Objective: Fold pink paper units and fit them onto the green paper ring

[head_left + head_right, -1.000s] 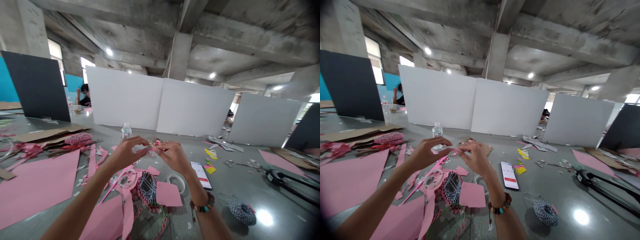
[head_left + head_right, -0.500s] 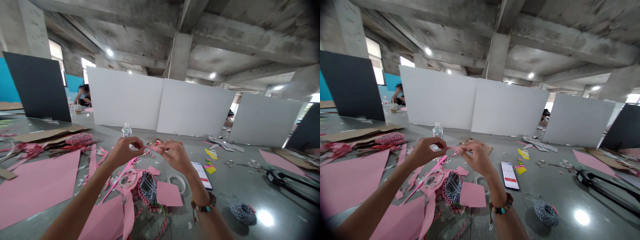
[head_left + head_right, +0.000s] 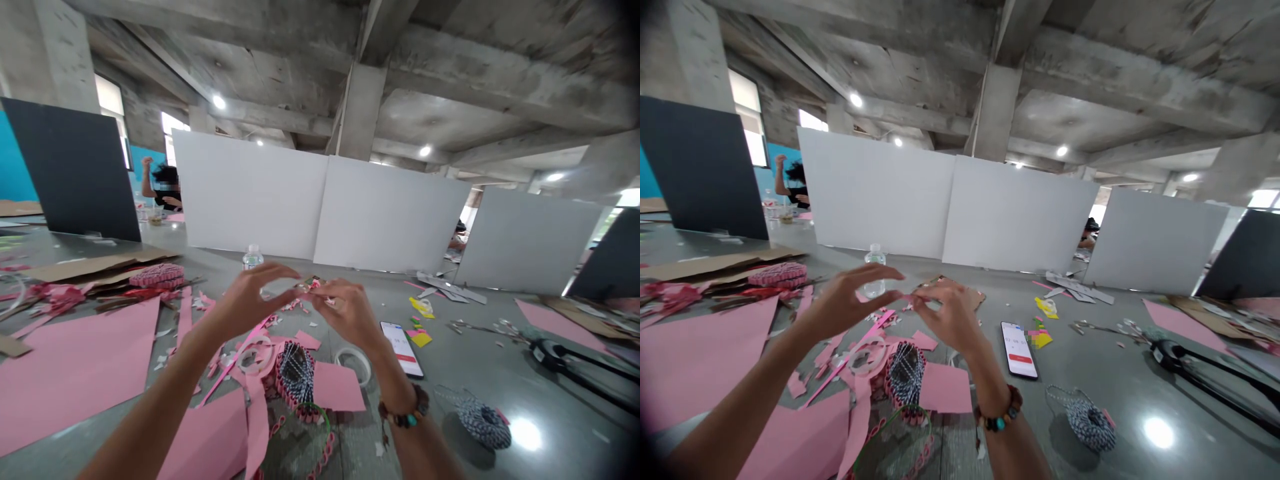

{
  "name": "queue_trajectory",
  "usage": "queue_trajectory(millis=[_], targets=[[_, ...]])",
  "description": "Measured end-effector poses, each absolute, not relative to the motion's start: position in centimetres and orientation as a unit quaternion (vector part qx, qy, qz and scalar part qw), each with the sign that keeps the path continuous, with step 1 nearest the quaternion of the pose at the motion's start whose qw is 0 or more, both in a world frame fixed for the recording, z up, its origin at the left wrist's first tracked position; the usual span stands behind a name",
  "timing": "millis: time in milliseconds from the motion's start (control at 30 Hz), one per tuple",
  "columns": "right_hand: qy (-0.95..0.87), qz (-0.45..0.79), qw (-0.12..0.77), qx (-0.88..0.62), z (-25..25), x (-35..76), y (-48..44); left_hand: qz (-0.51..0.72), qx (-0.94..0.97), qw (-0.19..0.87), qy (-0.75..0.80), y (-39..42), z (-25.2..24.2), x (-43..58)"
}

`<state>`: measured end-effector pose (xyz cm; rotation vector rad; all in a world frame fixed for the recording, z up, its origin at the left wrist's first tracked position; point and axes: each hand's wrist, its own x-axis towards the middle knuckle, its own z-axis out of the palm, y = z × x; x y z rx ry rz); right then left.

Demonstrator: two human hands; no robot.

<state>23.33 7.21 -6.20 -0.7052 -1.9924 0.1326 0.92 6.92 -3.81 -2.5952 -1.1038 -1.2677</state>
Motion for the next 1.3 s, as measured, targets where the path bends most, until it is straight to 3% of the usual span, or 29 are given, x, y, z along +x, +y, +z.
queue_trajectory(millis=[133,300,867,1033,1200,1300], targets=[[-0.816,0.038,0.491,-0.302,-6.9,21.3,7.1,-0.359,-0.881,0.088,-0.294,5.9,-4.0,2.8],[-0.797,0.041,0.524,-0.296,-7.0,21.0,6.9,-0.361,-0.875,0.085,-0.312,5.9,-3.9,1.8],[-0.760,-0.046,0.516,-0.392,-7.7,21.5,8.0,-0.333,-0.891,0.075,-0.299,6.2,-4.2,1.5],[-0.733,0.031,0.528,-0.428,-7.1,23.7,8.7,-0.341,-0.870,0.053,-0.351,6.0,-3.4,0.5],[-0.787,0.222,0.495,-0.293,-6.6,23.7,8.2,-0.357,-0.864,0.012,-0.356,6.4,-3.5,0.5],[-0.774,0.253,0.505,-0.288,-7.0,22.8,8.2,-0.354,-0.869,0.006,-0.347,7.0,-4.2,0.9]])
